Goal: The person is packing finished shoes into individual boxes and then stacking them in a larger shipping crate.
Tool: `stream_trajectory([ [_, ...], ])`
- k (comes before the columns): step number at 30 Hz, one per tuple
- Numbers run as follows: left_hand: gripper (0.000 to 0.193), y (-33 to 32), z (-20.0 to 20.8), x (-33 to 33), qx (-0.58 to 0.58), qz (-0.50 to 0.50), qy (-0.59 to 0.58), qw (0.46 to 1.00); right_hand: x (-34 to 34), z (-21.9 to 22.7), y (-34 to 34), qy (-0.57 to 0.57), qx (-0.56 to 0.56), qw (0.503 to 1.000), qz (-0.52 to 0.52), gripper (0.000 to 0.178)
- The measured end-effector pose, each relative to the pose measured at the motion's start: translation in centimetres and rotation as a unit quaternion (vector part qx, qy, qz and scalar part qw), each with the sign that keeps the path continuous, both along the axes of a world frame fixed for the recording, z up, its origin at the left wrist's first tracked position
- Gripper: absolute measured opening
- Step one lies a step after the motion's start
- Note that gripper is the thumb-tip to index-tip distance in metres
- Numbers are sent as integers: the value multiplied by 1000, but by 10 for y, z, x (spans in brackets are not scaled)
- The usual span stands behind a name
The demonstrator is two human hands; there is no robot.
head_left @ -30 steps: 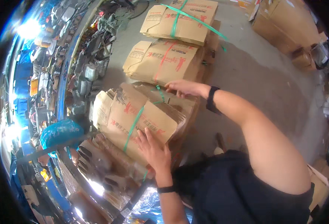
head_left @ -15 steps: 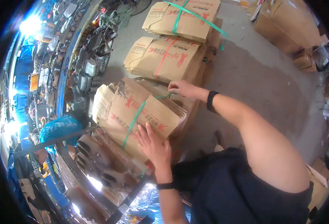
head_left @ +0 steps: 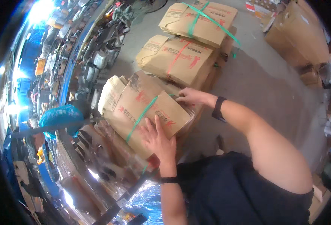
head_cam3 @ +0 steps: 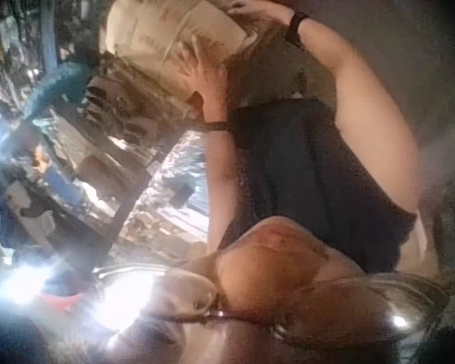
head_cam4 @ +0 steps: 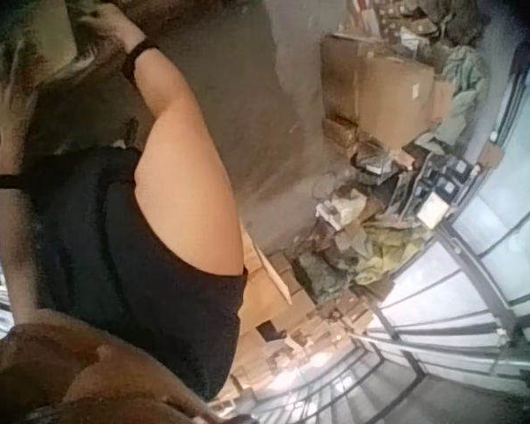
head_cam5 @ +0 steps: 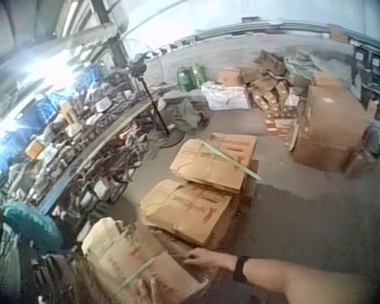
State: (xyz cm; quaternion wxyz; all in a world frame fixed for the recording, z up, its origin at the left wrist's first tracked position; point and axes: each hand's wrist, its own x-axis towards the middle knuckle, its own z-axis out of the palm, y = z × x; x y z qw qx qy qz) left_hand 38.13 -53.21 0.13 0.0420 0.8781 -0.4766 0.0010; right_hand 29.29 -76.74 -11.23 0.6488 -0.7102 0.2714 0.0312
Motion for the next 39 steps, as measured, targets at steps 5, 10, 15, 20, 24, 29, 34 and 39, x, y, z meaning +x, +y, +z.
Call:
stream_trajectory([
  [5, 100, 0, 1, -1, 16, 12, -3, 1000, -2, -17, -1, -122, -172, 977, -27, 29],
  [10, 97, 2, 0, 4, -2, -16, 7, 1000, -53, 126, -41, -389, 188, 846, -313, 14],
  [15, 95, -2, 5, -7, 16, -17, -28, 999, -176, 338, -118, -625, 137, 766, 65, 13],
  [20, 90, -5, 7, -8, 22, 3, -15, 1000, -113, 322, -102, -201, -777, 595, -45, 31],
  [24, 96, 18, 1, 10, -74, 19, 54, 996, -73, 181, -68, -14, -437, 899, -19, 55],
  [29, 92, 23, 7, 29, -93, 53, 43, 993, -21, 109, 28, -41, -279, 959, 30, 65],
  [34, 88, 42, -12, 44, -75, 51, 34, 995, -4, 118, 22, 35, -8, 999, 23, 81],
  [39, 96, 44, 2, 27, -194, 34, 25, 980, 6, 117, 8, 81, -41, 988, 127, 79],
])
